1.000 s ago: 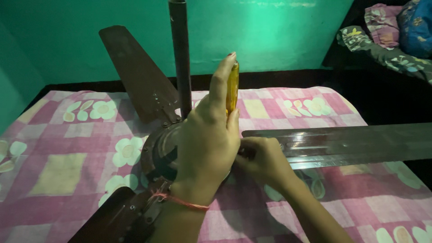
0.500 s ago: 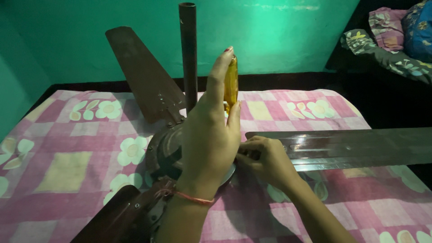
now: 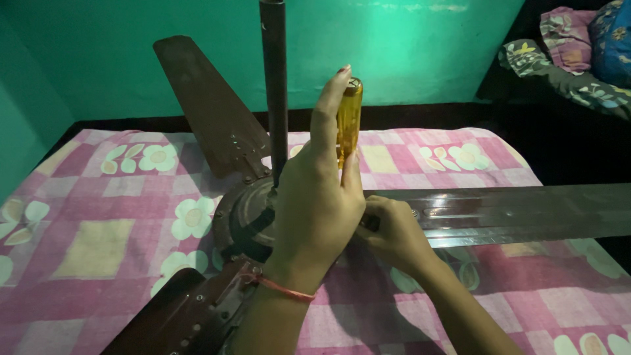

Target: The person attaches a fan blade to the ceiling fan motor housing using a screwdriver. They align the blade, insert a screw, and tighten it to secure the blade in place.

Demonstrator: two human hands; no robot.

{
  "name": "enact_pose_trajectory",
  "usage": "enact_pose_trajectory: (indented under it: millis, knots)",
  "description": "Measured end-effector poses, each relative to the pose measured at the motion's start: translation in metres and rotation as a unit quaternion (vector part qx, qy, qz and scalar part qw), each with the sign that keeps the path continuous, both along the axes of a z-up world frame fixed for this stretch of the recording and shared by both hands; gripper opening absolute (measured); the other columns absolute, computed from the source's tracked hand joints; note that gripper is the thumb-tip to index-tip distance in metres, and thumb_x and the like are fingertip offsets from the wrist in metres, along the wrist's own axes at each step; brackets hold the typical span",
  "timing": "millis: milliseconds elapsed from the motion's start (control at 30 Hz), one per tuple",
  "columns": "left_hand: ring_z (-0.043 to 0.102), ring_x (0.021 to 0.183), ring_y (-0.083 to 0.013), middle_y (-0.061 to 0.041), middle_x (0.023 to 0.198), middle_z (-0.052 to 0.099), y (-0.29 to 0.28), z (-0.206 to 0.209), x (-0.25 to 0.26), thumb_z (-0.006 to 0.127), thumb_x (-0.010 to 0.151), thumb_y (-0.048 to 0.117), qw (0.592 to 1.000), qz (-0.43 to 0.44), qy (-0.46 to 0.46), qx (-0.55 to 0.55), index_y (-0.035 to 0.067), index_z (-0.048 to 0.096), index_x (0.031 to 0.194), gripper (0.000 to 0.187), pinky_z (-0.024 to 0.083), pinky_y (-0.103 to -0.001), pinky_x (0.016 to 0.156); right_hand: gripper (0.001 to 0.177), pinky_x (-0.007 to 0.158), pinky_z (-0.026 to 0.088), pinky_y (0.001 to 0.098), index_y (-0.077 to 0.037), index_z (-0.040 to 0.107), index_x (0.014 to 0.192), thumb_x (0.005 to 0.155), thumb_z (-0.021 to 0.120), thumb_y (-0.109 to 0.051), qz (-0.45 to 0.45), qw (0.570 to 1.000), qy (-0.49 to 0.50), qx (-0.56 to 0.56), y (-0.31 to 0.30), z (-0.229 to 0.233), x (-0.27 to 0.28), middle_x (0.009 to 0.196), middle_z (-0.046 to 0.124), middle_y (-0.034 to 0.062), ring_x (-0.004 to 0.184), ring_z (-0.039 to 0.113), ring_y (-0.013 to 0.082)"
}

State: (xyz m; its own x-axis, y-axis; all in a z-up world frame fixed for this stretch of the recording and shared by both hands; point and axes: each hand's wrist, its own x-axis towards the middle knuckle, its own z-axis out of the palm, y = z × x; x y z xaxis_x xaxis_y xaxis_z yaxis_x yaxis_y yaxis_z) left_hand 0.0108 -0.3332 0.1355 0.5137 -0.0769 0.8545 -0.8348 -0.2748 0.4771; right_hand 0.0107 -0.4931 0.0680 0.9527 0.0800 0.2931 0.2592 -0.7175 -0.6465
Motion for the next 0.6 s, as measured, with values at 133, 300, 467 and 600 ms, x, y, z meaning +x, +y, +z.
enact_pose_trajectory:
  millis: [133,300,467,600]
  knots:
    - [0.076,0.106,-0.0380,-0.019,0.145,0.065,-0.0011,-0.0005,-0.0006,0.058,0.099,-0.009,1.000,-0.009,0.009,0.003,0.020,0.020,0.162,0.080,0.066,-0.044,0.087,0.024,0.063,0.054,0.0347,0.004,0.074,0.092,0.077,0.080,-0.013,-0.003,1.000,0.022,0.016,-0.0019,-0.0030,0.0015,0.078,0.073,0.0110,0.063,0.066,0.0178]
    - [0.075,0.106,-0.0389,-0.019,0.145,0.064,-0.0032,0.0012,-0.0018,0.058,0.099,-0.008,1.000,0.001,0.001,0.006,0.020,0.020,0.162,0.079,0.065,-0.045,0.087,0.024,0.064,0.054,0.0340,0.004,0.073,0.094,0.075,0.078,-0.010,0.008,0.999,0.003,0.032,-0.0028,-0.0046,0.0014,0.079,0.076,0.0116,0.064,0.068,0.0176]
    - [0.076,0.104,-0.0383,-0.019,0.145,0.065,-0.0031,0.0018,-0.0033,0.058,0.099,-0.007,1.000,0.005,-0.001,0.009,0.021,0.020,0.162,0.078,0.064,-0.045,0.083,0.023,0.064,0.054,0.0337,0.005,0.073,0.093,0.076,0.077,-0.011,0.011,1.000,-0.006,0.025,-0.0019,-0.0038,0.0011,0.080,0.076,0.0124,0.064,0.068,0.0163]
    - [0.077,0.098,-0.0365,-0.016,0.136,0.070,-0.0027,0.0018,-0.0027,0.058,0.101,-0.005,0.998,-0.004,0.058,0.024,0.022,0.021,0.164,0.078,0.063,-0.045,0.078,0.023,0.063,0.053,0.0347,0.005,0.073,0.093,0.076,0.078,-0.011,0.003,1.000,0.006,0.018,-0.0003,-0.0016,0.0003,0.079,0.075,0.0134,0.063,0.066,0.0183]
